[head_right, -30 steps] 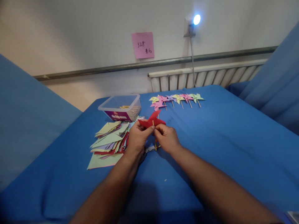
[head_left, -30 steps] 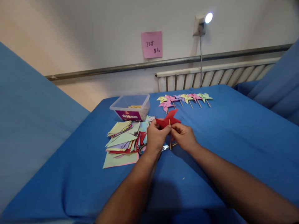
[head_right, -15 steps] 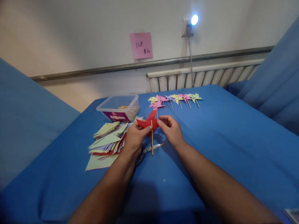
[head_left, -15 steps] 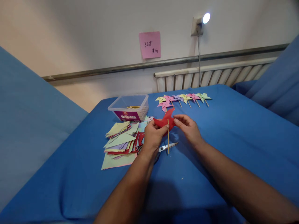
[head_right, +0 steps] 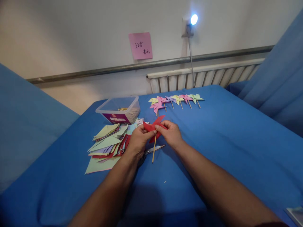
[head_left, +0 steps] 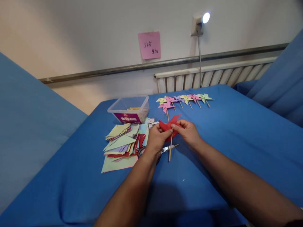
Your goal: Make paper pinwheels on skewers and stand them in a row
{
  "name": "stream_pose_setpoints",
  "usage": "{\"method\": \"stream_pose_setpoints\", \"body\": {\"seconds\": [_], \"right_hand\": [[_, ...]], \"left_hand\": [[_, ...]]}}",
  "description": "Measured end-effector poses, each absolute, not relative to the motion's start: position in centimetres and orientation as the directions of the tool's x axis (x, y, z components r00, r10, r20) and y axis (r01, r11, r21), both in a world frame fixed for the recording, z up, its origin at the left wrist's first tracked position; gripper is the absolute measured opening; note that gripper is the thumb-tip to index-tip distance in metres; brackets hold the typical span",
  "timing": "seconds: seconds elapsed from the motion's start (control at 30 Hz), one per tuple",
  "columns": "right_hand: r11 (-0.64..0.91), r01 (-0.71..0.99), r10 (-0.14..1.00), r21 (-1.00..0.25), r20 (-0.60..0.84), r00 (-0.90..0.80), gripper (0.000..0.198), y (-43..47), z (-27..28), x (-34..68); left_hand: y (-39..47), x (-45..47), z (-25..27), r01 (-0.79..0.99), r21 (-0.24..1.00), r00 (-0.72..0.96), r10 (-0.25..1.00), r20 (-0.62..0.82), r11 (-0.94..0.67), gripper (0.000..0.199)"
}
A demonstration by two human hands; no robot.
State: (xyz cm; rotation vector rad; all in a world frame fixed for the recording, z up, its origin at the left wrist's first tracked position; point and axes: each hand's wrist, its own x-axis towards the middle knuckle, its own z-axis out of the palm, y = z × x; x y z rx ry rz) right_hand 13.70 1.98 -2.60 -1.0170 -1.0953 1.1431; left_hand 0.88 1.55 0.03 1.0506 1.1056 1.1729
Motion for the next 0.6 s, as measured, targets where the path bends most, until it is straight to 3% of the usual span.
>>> {"method": "stream_pose_setpoints", "body": {"seconds": [0.13,0.4,0.6], "right_hand": [[0.122,-0.161,0.991,-0.979,0.111,0.076,0.035,1.84,-2.44,13.46],[0.075,-0.306,0.997,-0.949,0.075,0.011,0.033,1.94,-2.63,13.64],[0.103,-0.297,0.994,-0.949,0.11,-0.005,0.032,2.16,-2.95,13.99]], "left_hand": [[1.61,0.92,-0.06,-0.154,0.984,0.034,0.995,-0.09,0.094,0.03],[1.7,0.79,0.22,-0.251,0.955,0.06,0.987,-0.151,0.161,0.033],[1.69,0.79,0.48,-0.265,0.948,0.054,0.984,-0.169,0.177,0.036]]}}
